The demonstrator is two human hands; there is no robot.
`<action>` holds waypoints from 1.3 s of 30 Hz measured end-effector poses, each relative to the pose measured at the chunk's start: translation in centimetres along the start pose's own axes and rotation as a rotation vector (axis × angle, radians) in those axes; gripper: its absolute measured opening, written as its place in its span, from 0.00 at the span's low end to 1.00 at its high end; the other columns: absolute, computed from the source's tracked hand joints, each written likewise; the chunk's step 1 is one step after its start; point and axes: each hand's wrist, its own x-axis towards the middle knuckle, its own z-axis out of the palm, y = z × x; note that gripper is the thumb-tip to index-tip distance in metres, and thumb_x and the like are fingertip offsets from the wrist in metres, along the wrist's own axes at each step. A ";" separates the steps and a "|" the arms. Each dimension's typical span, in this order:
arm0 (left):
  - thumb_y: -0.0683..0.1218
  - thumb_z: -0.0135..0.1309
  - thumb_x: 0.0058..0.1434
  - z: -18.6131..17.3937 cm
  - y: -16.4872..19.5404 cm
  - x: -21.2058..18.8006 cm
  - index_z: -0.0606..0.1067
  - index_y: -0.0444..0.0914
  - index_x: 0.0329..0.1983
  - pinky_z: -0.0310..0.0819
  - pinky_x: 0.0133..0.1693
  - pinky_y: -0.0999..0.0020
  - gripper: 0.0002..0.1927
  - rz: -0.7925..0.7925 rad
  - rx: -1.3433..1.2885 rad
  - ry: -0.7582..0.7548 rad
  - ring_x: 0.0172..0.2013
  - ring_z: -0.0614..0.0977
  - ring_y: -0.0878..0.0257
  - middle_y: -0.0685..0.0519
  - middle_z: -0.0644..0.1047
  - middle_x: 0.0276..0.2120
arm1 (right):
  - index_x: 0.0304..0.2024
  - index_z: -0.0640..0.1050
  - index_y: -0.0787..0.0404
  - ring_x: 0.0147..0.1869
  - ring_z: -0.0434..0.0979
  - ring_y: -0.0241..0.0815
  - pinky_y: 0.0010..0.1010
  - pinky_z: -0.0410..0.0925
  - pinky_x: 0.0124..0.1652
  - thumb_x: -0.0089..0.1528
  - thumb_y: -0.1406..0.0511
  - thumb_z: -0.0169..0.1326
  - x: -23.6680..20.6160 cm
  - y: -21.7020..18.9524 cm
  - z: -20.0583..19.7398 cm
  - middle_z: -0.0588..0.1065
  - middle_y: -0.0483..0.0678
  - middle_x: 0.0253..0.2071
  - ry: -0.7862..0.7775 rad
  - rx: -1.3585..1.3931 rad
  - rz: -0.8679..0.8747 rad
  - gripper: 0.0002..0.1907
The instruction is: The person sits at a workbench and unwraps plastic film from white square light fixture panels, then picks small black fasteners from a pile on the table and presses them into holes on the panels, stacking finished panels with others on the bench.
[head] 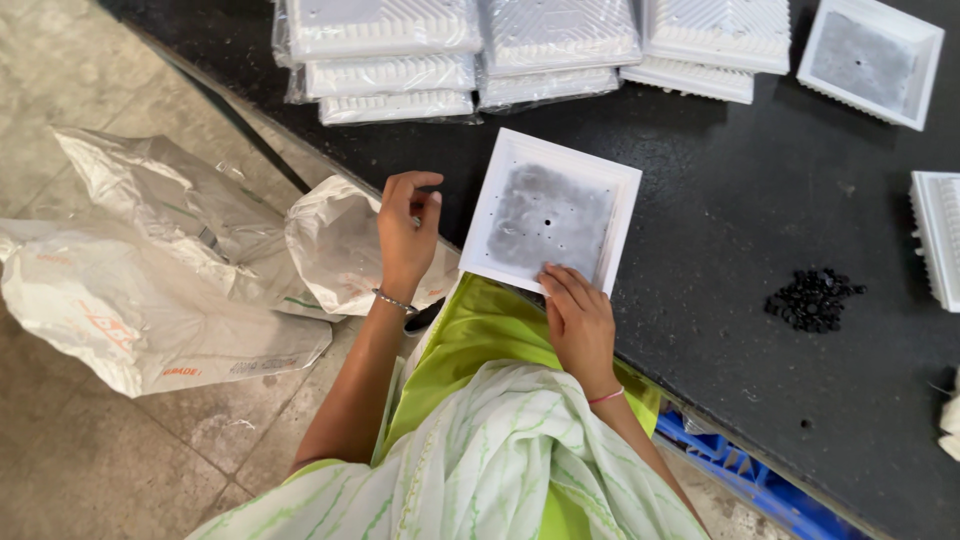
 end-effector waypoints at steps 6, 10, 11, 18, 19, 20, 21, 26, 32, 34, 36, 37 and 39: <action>0.35 0.55 0.66 0.5 -0.2 -0.4 0.78 0.37 0.47 0.75 0.36 0.72 0.09 0.047 0.010 -0.023 0.38 0.81 0.64 0.51 0.74 0.47 | 0.51 0.79 0.58 0.64 0.75 0.47 0.41 0.67 0.53 0.62 0.70 0.57 0.1 0.1 0.3 0.77 0.45 0.58 0.021 0.013 0.009 0.14; 0.34 0.54 0.68 0.5 -0.1 -0.6 0.78 0.37 0.49 0.76 0.37 0.72 0.10 0.113 0.038 -0.036 0.39 0.81 0.64 0.50 0.74 0.49 | 0.51 0.79 0.58 0.63 0.75 0.46 0.40 0.67 0.53 0.62 0.70 0.57 0.0 0.3 0.1 0.77 0.45 0.58 0.030 0.034 0.020 0.14; 0.33 0.54 0.67 0.6 -0.1 -0.6 0.78 0.38 0.50 0.76 0.38 0.71 0.12 0.085 0.033 -0.054 0.40 0.81 0.63 0.50 0.74 0.50 | 0.51 0.79 0.58 0.63 0.75 0.46 0.40 0.67 0.53 0.62 0.70 0.56 0.0 0.3 0.0 0.77 0.45 0.58 0.028 0.041 0.018 0.14; 0.28 0.56 0.55 1.1 1.0 1.5 0.82 0.45 0.53 0.70 0.61 0.57 0.26 0.425 0.248 -0.271 0.61 0.72 0.47 0.50 0.73 0.64 | 0.50 0.79 0.59 0.63 0.75 0.46 0.39 0.67 0.54 0.62 0.73 0.57 -0.6 0.4 -0.3 0.77 0.44 0.57 0.065 0.110 0.020 0.14; 0.28 0.57 0.54 1.3 1.4 1.8 0.82 0.47 0.51 0.69 0.62 0.56 0.27 0.460 0.255 -0.319 0.62 0.70 0.46 0.51 0.72 0.66 | 0.49 0.79 0.59 0.63 0.76 0.46 0.39 0.68 0.55 0.61 0.74 0.56 -0.8 0.7 -0.6 0.78 0.44 0.57 0.062 0.124 0.009 0.14; 0.29 0.58 0.52 1.2 1.9 2.2 0.83 0.47 0.49 0.67 0.62 0.54 0.26 0.507 0.286 -0.348 0.63 0.70 0.47 0.53 0.73 0.65 | 0.49 0.79 0.59 0.64 0.76 0.46 0.39 0.68 0.55 0.61 0.75 0.56 -0.9 1.0 -1.0 0.78 0.43 0.57 0.062 0.138 0.000 0.15; 0.29 0.59 0.51 1.2 2.4 2.7 0.84 0.48 0.48 0.66 0.63 0.53 0.26 0.556 0.312 -0.378 0.65 0.70 0.47 0.54 0.74 0.65 | 0.49 0.80 0.59 0.64 0.76 0.46 0.39 0.68 0.56 0.60 0.76 0.56 -0.9 1.6 -1.6 0.78 0.43 0.57 0.054 0.175 -0.010 0.15; 0.37 0.65 0.51 1.9 7.0 2.8 0.81 0.45 0.44 0.57 0.69 0.46 0.17 0.772 0.279 -0.500 0.66 0.72 0.48 0.53 0.79 0.57 | 0.47 0.80 0.58 0.64 0.78 0.47 0.34 0.72 0.59 0.59 0.77 0.56 -2.0 4.6 -5.9 0.79 0.45 0.57 0.000 0.392 0.088 0.16; 0.38 0.65 0.56 4.1 12.8 0.8 0.78 0.38 0.45 0.68 0.68 0.49 0.14 0.730 0.089 -0.633 0.54 0.82 0.53 0.52 0.80 0.44 | 0.58 0.73 0.66 0.68 0.71 0.54 0.41 0.65 0.65 0.59 0.69 0.64 -4.5 6.9 -11.7 0.72 0.54 0.63 0.485 0.178 0.121 0.25; 0.37 0.65 0.57 4.4 13.5 0.0 0.78 0.37 0.44 0.71 0.66 0.51 0.12 0.701 0.030 -0.601 0.52 0.82 0.53 0.51 0.80 0.43 | 0.60 0.73 0.64 0.63 0.75 0.45 0.35 0.71 0.61 0.69 0.72 0.59 -5.2 8.5 -13.0 0.72 0.50 0.62 0.708 0.283 0.323 0.17; 0.39 0.67 0.56 5.1 13.2 -0.7 0.77 0.35 0.46 0.73 0.55 0.61 0.16 0.482 -0.046 -0.596 0.46 0.82 0.58 0.49 0.80 0.43 | 0.58 0.75 0.63 0.53 0.80 0.42 0.30 0.73 0.49 0.69 0.71 0.57 -5.9 10.9 -14.5 0.76 0.49 0.53 0.748 0.130 0.580 0.14; 0.40 0.69 0.55 5.5 12.7 -0.9 0.77 0.33 0.47 0.75 0.49 0.65 0.18 0.373 -0.082 -0.590 0.43 0.81 0.60 0.48 0.80 0.43 | 0.56 0.76 0.63 0.51 0.81 0.42 0.30 0.74 0.48 0.68 0.71 0.57 -6.1 11.9 -14.9 0.76 0.50 0.52 0.703 0.065 0.575 0.13; 0.40 0.66 0.59 7.4 11.2 -1.2 0.77 0.34 0.50 0.76 0.49 0.71 0.17 -0.009 -0.436 -0.691 0.43 0.81 0.65 0.51 0.80 0.43 | 0.52 0.79 0.63 0.46 0.81 0.42 0.30 0.75 0.45 0.67 0.72 0.58 -6.5 13.7 -15.2 0.76 0.51 0.49 0.608 -0.065 0.561 0.11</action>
